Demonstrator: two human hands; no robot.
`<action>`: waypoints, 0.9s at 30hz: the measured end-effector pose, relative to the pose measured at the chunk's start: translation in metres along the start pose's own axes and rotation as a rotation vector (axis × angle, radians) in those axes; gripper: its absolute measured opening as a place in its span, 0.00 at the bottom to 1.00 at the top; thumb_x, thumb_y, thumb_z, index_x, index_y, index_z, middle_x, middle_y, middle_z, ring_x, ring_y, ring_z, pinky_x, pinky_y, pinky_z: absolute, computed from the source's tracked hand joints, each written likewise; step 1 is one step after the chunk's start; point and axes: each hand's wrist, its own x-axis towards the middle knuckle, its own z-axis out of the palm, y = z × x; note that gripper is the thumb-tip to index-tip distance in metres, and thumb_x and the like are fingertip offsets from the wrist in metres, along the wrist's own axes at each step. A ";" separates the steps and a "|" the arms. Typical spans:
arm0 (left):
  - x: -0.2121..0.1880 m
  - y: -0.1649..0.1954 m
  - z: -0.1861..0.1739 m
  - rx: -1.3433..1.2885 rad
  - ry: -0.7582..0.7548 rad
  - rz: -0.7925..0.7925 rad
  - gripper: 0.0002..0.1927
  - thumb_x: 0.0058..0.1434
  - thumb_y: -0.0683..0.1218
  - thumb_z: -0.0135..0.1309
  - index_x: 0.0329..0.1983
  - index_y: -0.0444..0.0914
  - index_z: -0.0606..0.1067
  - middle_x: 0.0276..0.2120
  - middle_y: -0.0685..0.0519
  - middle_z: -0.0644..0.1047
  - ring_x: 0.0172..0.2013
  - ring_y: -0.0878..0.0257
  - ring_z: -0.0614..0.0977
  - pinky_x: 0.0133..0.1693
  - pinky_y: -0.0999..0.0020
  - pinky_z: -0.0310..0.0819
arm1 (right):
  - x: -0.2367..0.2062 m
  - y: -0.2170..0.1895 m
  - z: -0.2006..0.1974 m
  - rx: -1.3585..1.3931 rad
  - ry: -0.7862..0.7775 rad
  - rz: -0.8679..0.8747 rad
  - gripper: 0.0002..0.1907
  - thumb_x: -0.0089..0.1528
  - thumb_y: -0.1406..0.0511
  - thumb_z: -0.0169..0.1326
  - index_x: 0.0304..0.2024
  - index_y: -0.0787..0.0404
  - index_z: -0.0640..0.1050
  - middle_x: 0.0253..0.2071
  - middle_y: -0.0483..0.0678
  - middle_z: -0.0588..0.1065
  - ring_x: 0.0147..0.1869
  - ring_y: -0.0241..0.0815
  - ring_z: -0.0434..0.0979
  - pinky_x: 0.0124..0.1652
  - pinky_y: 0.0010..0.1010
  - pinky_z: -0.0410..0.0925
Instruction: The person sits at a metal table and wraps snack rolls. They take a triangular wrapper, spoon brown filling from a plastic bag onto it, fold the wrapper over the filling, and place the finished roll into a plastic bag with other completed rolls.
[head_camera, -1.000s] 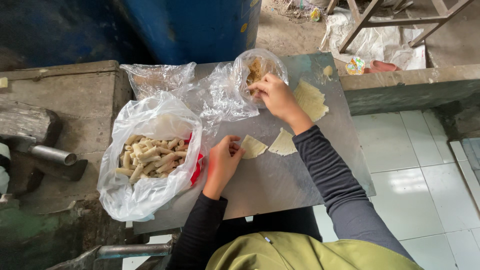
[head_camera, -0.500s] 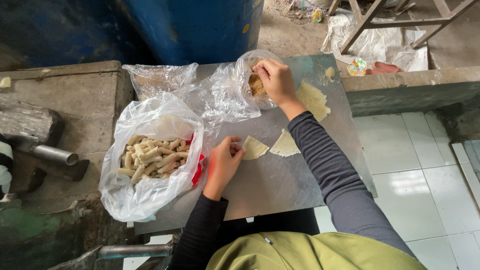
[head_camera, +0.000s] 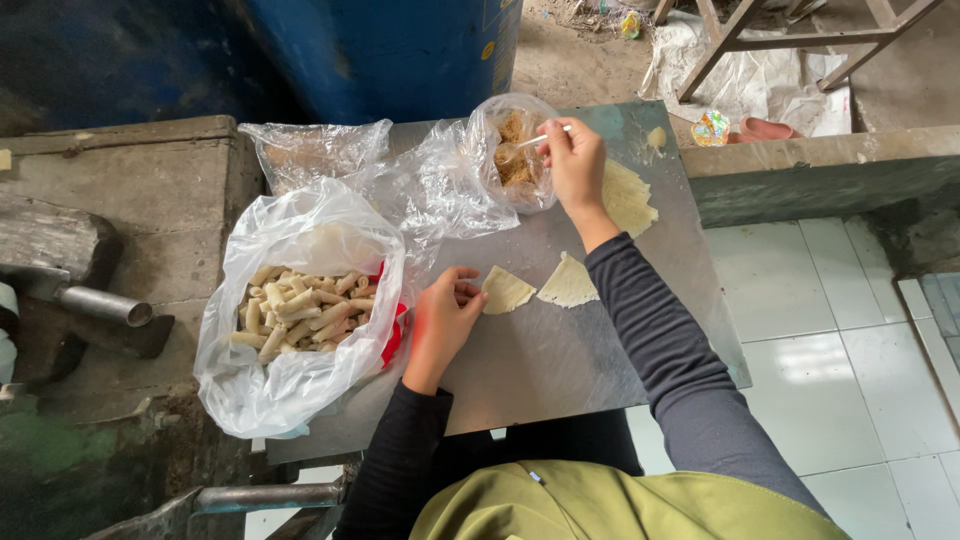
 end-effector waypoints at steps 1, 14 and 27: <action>0.000 -0.001 0.000 -0.001 -0.005 -0.006 0.17 0.56 0.41 0.62 0.49 0.34 0.77 0.31 0.50 0.83 0.31 0.64 0.85 0.35 0.70 0.79 | -0.001 -0.001 -0.005 0.055 0.007 0.049 0.11 0.71 0.65 0.52 0.39 0.66 0.81 0.27 0.42 0.77 0.26 0.26 0.72 0.26 0.19 0.65; 0.000 -0.007 -0.001 -0.107 -0.048 -0.040 0.18 0.57 0.39 0.57 0.51 0.32 0.75 0.33 0.51 0.82 0.32 0.66 0.83 0.35 0.71 0.77 | -0.113 -0.042 -0.082 0.495 -0.014 0.377 0.08 0.71 0.65 0.52 0.42 0.64 0.79 0.31 0.44 0.75 0.30 0.30 0.72 0.29 0.21 0.64; 0.007 -0.011 -0.001 -0.113 -0.042 -0.115 0.20 0.56 0.42 0.62 0.52 0.32 0.76 0.34 0.50 0.83 0.33 0.66 0.84 0.36 0.72 0.79 | -0.180 -0.030 -0.060 0.186 -0.323 0.225 0.08 0.71 0.67 0.52 0.46 0.64 0.81 0.37 0.44 0.78 0.38 0.31 0.75 0.40 0.24 0.71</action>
